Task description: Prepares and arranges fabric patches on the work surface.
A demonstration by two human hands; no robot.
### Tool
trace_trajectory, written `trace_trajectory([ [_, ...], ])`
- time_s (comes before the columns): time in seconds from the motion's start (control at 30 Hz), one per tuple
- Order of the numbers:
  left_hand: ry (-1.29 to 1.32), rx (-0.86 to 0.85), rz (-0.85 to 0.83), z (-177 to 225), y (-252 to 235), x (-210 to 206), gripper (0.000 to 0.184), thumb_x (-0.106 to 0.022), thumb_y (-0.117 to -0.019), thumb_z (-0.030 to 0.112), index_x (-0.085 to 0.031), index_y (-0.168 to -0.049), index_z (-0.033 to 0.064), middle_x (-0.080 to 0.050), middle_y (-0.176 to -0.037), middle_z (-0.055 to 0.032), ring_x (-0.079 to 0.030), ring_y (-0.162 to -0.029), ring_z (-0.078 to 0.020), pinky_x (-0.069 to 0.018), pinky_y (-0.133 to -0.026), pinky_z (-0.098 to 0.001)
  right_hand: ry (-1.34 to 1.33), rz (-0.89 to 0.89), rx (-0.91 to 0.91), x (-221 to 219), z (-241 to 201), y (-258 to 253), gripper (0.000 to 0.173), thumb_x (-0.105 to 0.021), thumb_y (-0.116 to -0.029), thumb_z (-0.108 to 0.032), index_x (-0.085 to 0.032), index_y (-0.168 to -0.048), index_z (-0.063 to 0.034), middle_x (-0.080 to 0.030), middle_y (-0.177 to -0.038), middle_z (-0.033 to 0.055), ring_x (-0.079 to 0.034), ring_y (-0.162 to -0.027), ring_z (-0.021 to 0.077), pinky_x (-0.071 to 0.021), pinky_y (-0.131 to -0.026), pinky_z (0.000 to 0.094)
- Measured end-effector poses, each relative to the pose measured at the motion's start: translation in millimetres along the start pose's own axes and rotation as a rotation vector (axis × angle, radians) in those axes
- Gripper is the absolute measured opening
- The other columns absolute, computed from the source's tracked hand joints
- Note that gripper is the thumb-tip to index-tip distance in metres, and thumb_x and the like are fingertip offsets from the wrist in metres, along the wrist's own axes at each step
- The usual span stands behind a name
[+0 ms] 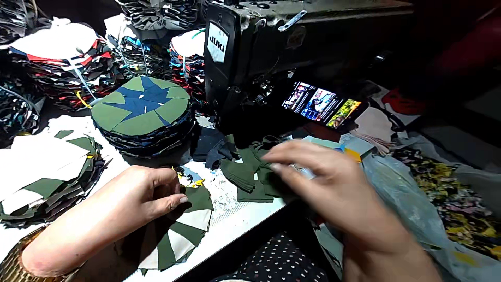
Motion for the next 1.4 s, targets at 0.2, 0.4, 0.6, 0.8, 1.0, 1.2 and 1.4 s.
trace_trajectory([
  [0.2, 0.138, 0.010, 0.070, 10, -3, 3, 0.018, -0.067, -0.0918, 0.043, -0.069, -0.084, 0.0273, -0.051, -0.057, 0.0157, -0.045, -0.046, 0.0046, -0.0356, -0.040, -0.0139, 0.273, 0.030, -0.246, 53, 101, 28, 0.013, -0.067, -0.0896, -0.001, -0.077, -0.099, -0.0044, -0.071, -0.106, 0.0108, -0.069, -0.095, 0.0211, -0.0589, -0.083, 0.0441],
  [0.4, 0.109, -0.009, 0.081, 8, -5, -3, 0.018, -0.065, -0.0925, 0.042, -0.069, -0.083, 0.0272, -0.051, -0.058, 0.0165, -0.046, -0.049, 0.0052, -0.0364, -0.041, -0.0135, 0.354, -0.037, -0.318, 40, 119, 38, 0.013, -0.075, -0.0865, -0.001, -0.078, -0.099, -0.0035, -0.069, -0.107, 0.0129, -0.068, -0.095, 0.0278, -0.0574, -0.080, 0.0524],
  [0.6, 0.105, -0.020, 0.128, 9, -6, 3, 0.017, -0.065, -0.0930, 0.038, -0.070, -0.084, 0.0242, -0.050, -0.056, 0.0156, -0.045, -0.047, 0.0045, -0.0364, -0.040, -0.0137, 0.393, -0.068, -0.305, 37, 115, 33, 0.015, -0.074, -0.0869, -0.005, -0.078, -0.101, -0.0043, -0.068, -0.109, 0.0126, -0.067, -0.096, 0.0310, -0.0555, -0.079, 0.0570],
  [0.8, 0.095, -0.048, 0.134, 12, -6, 3, 0.016, -0.065, -0.0932, 0.034, -0.069, -0.083, 0.0223, -0.050, -0.058, 0.0151, -0.046, -0.048, 0.0042, -0.0363, -0.041, -0.0137, 0.344, 0.034, -0.325, 38, 125, 31, 0.013, -0.065, -0.0937, -0.013, -0.076, -0.092, -0.0056, -0.070, -0.104, 0.0119, -0.067, -0.092, 0.0294, -0.0534, -0.075, 0.0563],
  [1.0, 0.091, -0.027, 0.124, 11, -7, 1, 0.014, -0.066, -0.0920, 0.034, -0.070, -0.085, 0.0229, -0.051, -0.058, 0.0155, -0.046, -0.049, 0.0049, -0.0375, -0.042, -0.0136, 0.169, 0.062, -0.546, 51, 150, 25, 0.017, -0.060, -0.0983, -0.009, -0.075, -0.094, -0.0020, -0.072, -0.101, 0.0142, -0.065, -0.090, 0.0228, -0.0494, -0.078, 0.0507],
  [1.2, 0.067, -0.014, 0.114, 9, -6, 1, 0.015, -0.065, -0.0923, 0.036, -0.070, -0.085, 0.0240, -0.051, -0.058, 0.0161, -0.047, -0.049, 0.0050, -0.0379, -0.042, -0.0140, 0.053, 0.165, -0.682, 54, 170, 27, 0.016, -0.061, -0.1006, -0.011, -0.073, -0.094, -0.0029, -0.065, -0.079, 0.0076, -0.057, -0.070, 0.0129, -0.0479, -0.068, 0.0394],
  [1.4, 0.083, -0.011, 0.110, 11, -6, 1, 0.013, -0.066, -0.0926, 0.033, -0.070, -0.085, 0.0227, -0.052, -0.059, 0.0150, -0.048, -0.049, 0.0044, -0.0387, -0.042, -0.0140, -0.005, 0.385, -0.653, 59, 173, 30, 0.020, -0.054, -0.1060, -0.014, -0.063, -0.108, 0.0035, -0.059, -0.088, 0.0093, -0.053, -0.074, 0.0085, -0.0474, -0.071, 0.0307],
])
Point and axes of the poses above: each hand's wrist, its own y-axis away from the middle knuckle, its own x-axis out of the back of the hand, z = x × y, the point moved 8 cm from there along -y, towards the middle knuckle
